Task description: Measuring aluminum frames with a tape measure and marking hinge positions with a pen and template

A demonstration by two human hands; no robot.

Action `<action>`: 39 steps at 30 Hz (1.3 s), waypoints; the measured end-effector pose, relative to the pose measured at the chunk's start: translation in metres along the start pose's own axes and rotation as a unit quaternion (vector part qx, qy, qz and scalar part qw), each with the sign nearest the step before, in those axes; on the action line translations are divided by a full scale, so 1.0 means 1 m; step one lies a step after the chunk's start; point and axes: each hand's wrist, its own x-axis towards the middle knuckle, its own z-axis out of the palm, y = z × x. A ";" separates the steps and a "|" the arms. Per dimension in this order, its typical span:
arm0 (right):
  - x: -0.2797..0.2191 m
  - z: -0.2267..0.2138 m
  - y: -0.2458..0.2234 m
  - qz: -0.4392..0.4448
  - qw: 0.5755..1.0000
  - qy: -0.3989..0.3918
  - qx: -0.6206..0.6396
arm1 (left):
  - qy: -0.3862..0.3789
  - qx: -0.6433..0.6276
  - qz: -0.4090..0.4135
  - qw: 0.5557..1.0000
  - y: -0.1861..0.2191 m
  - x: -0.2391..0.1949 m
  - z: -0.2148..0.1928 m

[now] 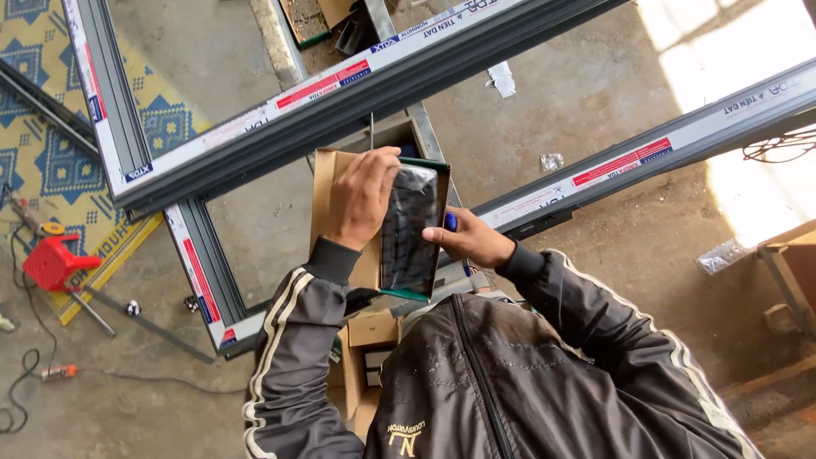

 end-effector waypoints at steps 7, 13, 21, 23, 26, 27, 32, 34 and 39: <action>0.042 0.000 -0.021 0.048 0.999 -0.008 0.022 | 0.205 -0.540 -0.175 0.797 -0.087 -0.049 0.049; 0.099 -0.023 -0.052 0.186 0.949 0.006 -0.255 | 0.246 -0.806 -0.083 0.532 -0.143 -0.124 0.009; 0.216 -0.051 -0.039 0.146 0.828 -0.127 -0.527 | 0.231 -0.834 -0.085 0.494 -0.100 -0.210 -0.047; 0.245 -0.056 -0.034 0.104 0.772 -0.178 -0.602 | 0.251 -0.834 -0.113 0.478 -0.089 -0.230 -0.044; 0.291 -0.051 0.026 0.019 0.661 -0.225 -0.716 | 0.280 -0.814 -0.157 0.484 -0.075 -0.260 -0.037; 0.290 -0.043 0.040 0.017 0.660 -0.231 -0.715 | 0.284 -0.811 -0.160 0.486 -0.071 -0.266 -0.034; 0.256 -0.001 0.041 -0.103 0.614 -0.161 -0.766 | 0.327 -0.792 -0.200 0.475 -0.049 -0.279 -0.023; 0.217 0.015 -0.001 -0.156 0.622 -0.139 -0.755 | 0.333 -0.799 -0.191 0.463 -0.039 -0.265 -0.019; 0.089 0.059 -0.070 -0.235 0.760 -0.161 -0.584 | 0.313 -0.840 -0.142 0.421 -0.028 -0.229 0.016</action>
